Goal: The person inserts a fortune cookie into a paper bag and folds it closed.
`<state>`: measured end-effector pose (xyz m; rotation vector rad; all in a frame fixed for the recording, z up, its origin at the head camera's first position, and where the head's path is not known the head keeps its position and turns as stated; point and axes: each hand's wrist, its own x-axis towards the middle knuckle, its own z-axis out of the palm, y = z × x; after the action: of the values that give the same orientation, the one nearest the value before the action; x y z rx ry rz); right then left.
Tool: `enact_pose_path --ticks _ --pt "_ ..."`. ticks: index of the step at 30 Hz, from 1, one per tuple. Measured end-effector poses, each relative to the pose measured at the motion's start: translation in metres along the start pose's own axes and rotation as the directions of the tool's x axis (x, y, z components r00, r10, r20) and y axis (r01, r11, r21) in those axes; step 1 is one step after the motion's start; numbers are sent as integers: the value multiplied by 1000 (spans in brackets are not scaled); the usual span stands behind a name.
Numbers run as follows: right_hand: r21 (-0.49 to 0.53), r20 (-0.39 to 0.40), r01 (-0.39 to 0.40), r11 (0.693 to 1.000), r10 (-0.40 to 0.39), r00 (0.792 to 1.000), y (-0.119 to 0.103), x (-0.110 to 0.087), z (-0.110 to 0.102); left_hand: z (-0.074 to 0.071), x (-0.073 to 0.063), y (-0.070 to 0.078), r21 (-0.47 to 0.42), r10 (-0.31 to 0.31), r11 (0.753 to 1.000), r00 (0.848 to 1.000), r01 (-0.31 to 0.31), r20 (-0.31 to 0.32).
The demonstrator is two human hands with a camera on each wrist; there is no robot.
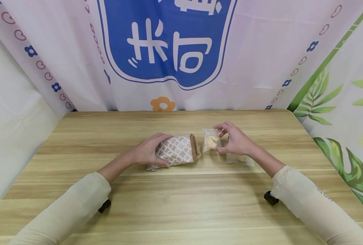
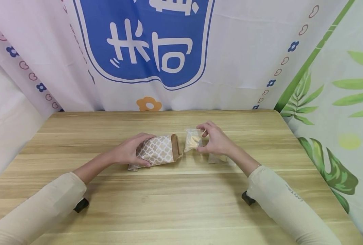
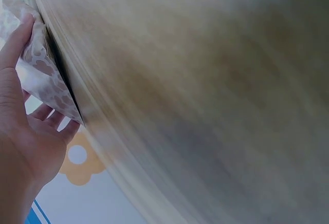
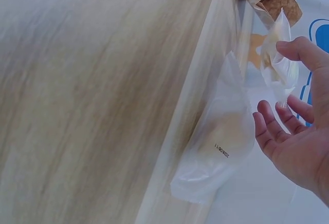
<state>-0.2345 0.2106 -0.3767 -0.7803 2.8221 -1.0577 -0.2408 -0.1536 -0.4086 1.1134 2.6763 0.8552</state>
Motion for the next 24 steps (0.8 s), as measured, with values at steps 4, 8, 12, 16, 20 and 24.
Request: enact_pose_path --ticks 4,8,12,16,20,24 --pt "10 5 -8 1000 8 1000 -1 1 0 0 0 0 5 -3 1000 1000 3 1" --pt "27 13 -7 1000 6 1000 -2 0 1 0 0 0 6 0 1000 1000 0 -1" --pt "48 26 1 999 -3 1000 -3 0 2 -1 0 1 -3 -4 1000 1000 4 1" --pt "72 32 6 997 -8 999 -4 -1 2 -1 0 1 -7 -11 1000 1000 11 2" --pt "91 35 11 996 -14 999 -7 -1 2 -1 0 1 -4 -10 1000 1000 10 1" --pt "99 40 16 995 -20 999 -8 -1 4 -1 0 1 -5 -6 1000 1000 6 1"
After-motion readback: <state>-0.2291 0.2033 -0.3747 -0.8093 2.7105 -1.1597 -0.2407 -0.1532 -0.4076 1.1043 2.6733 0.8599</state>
